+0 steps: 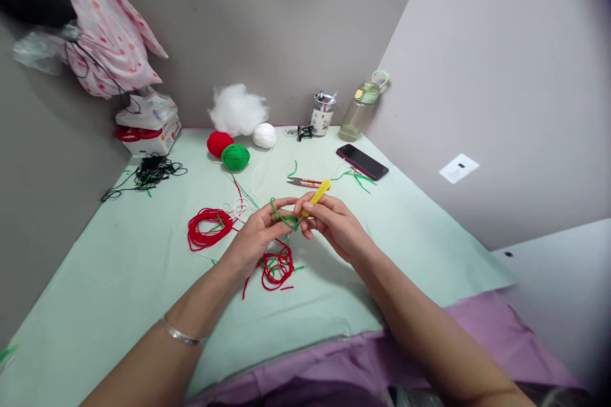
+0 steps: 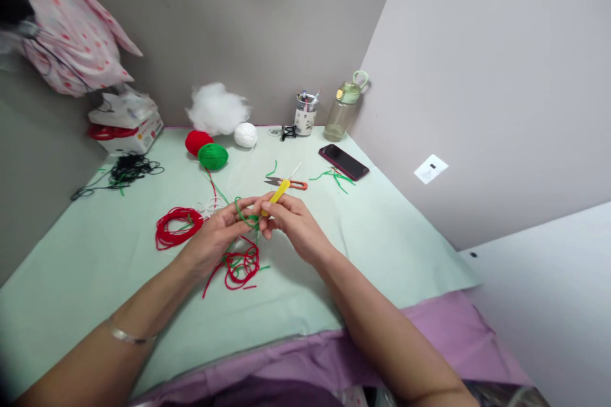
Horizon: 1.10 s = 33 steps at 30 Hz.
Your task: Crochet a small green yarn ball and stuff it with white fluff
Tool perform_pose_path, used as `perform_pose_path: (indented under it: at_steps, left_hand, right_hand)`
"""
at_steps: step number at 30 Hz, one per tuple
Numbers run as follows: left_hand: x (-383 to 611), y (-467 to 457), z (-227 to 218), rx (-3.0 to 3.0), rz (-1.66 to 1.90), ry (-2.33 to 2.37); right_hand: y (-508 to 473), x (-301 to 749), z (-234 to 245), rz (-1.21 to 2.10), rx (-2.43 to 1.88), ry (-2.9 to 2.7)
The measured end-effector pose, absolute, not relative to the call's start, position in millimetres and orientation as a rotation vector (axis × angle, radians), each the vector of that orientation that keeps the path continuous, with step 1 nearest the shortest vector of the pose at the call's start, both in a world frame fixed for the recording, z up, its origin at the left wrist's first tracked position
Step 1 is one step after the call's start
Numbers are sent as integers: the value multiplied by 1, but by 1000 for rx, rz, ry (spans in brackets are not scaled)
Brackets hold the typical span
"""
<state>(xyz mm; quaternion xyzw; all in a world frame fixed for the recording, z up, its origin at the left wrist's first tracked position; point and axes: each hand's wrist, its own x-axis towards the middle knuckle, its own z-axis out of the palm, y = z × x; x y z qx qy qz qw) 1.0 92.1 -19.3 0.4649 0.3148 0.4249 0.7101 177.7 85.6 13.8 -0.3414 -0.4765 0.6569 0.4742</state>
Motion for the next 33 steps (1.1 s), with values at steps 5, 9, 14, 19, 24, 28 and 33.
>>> perform_pose_path:
  at_steps: [5,9,14,19,24,28,33]
  left_hand:
    - [0,91,-16,1003,934,709]
    - [1,88,-11,976,991,758]
    - [3,86,-11,1073,1125,837]
    - [2,90,-16,1182,1117,906]
    - [1,90,-17,1093,1112,885]
    - [3,86,-13,1043,1110,888]
    - [3,84,-10,999,1111,879]
  right_hand:
    - [87,179,14,1595,-873,-1096]
    - [87,179,13,1553,-886,-1077]
    - [88,180,12,1717,-840,-1069]
    - [89,177,9,1859,-853,-955]
    - [90,175,7,1779,-918,-947]
    - [91,178,6,1759,-951,-1002]
    - [92,183,8,1743,-925,-1257]
